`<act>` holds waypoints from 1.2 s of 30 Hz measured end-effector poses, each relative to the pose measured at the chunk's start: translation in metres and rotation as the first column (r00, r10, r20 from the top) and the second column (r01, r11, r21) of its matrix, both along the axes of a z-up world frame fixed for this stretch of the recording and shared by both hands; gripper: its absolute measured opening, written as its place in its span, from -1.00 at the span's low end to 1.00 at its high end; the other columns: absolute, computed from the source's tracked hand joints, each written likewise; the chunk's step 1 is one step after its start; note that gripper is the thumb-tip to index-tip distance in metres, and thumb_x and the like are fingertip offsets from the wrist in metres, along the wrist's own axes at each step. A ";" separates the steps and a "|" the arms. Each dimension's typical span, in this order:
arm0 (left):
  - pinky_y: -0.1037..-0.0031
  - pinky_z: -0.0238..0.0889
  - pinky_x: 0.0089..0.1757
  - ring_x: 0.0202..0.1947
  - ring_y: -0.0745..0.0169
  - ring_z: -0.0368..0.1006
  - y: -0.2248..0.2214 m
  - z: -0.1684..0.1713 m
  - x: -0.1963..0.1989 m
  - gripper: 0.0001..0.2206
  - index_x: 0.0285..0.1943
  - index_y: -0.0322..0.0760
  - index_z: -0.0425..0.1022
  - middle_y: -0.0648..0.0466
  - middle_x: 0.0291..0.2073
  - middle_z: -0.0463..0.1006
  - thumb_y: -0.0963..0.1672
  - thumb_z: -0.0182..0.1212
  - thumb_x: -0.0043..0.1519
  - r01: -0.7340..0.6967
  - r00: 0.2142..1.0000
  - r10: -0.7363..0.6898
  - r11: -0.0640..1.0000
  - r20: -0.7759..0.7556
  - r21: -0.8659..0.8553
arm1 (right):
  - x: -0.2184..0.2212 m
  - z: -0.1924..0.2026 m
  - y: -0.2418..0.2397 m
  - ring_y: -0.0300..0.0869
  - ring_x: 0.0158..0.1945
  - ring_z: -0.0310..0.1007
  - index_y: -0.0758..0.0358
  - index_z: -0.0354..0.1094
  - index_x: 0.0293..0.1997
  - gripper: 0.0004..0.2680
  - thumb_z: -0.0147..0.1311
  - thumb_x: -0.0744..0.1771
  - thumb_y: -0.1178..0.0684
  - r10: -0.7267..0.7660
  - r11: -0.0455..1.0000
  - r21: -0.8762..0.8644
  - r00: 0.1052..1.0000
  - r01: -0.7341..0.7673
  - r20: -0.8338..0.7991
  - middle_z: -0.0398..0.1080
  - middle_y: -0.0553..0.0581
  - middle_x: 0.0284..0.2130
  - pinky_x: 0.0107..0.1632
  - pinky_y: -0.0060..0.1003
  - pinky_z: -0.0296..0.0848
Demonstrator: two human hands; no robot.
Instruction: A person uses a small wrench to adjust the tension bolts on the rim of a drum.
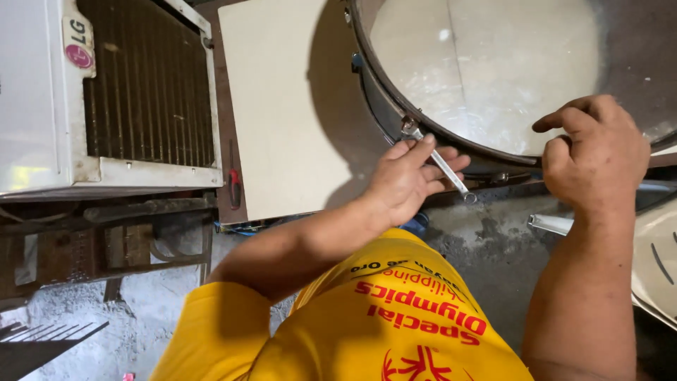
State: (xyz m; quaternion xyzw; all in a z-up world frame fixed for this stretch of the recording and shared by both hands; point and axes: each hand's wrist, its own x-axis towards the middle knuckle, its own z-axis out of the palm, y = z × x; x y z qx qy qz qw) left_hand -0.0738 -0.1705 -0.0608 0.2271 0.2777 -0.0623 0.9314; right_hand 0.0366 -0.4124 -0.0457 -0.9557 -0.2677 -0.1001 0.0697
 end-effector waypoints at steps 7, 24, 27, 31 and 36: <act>0.21 0.59 -0.27 -0.40 -0.09 0.59 0.075 0.032 -0.019 -0.67 0.23 -0.32 0.43 -0.11 -0.36 0.54 -0.12 0.18 0.29 0.414 0.910 -0.382 0.850 -0.161 0.325 | -0.001 0.005 0.004 -0.08 0.05 0.50 -0.16 0.63 -0.04 -0.70 -0.07 0.28 0.09 -0.026 0.999 -0.030 1.000 0.026 -0.013 0.46 -0.03 -0.03 -0.23 -0.09 0.46; 0.47 0.35 -0.11 -0.18 0.35 0.60 0.151 0.044 0.072 -0.76 -0.06 -0.09 0.71 0.22 -0.17 0.74 -0.02 0.22 0.22 0.230 0.467 -0.757 -0.396 -0.458 0.889 | -0.004 0.010 0.011 -0.04 0.09 0.48 -0.20 0.59 -0.08 -0.71 -0.09 0.25 0.07 -0.088 0.996 -0.035 0.995 0.086 -0.049 0.46 -0.06 -0.03 -0.23 -0.02 0.47; 0.42 0.38 -0.07 -0.18 0.30 0.61 0.154 0.056 0.074 -0.76 -0.02 -0.10 0.70 0.19 -0.14 0.73 -0.02 0.23 0.24 0.232 0.420 -0.740 -0.472 -0.525 0.851 | -0.003 0.011 0.011 -0.05 0.08 0.46 -0.18 0.58 -0.10 -0.71 -0.09 0.24 0.08 -0.087 0.996 -0.020 0.993 0.086 -0.076 0.45 -0.06 -0.03 -0.21 -0.01 0.46; 0.44 0.38 -0.11 -0.23 0.32 0.60 0.158 0.056 0.080 -0.75 0.01 -0.11 0.69 0.18 -0.20 0.73 -0.02 0.24 0.25 0.259 0.407 -0.740 -0.469 -0.536 0.844 | -0.003 0.010 0.011 -0.05 0.07 0.46 -0.19 0.58 -0.08 -0.71 -0.09 0.24 0.07 -0.081 0.997 -0.020 0.994 0.079 -0.068 0.44 -0.05 -0.03 -0.23 0.00 0.46; 0.48 0.33 -0.24 -0.37 0.41 0.53 0.153 0.051 0.087 -0.78 -0.03 -0.07 0.70 0.25 -0.34 0.71 -0.03 0.23 0.26 0.242 0.352 -0.795 -0.433 -0.495 0.868 | -0.002 0.005 0.008 -0.07 0.03 0.49 -0.20 0.58 -0.09 -0.71 -0.08 0.25 0.07 -0.073 0.997 -0.038 0.997 0.073 -0.005 0.45 -0.09 -0.06 -0.26 -0.07 0.47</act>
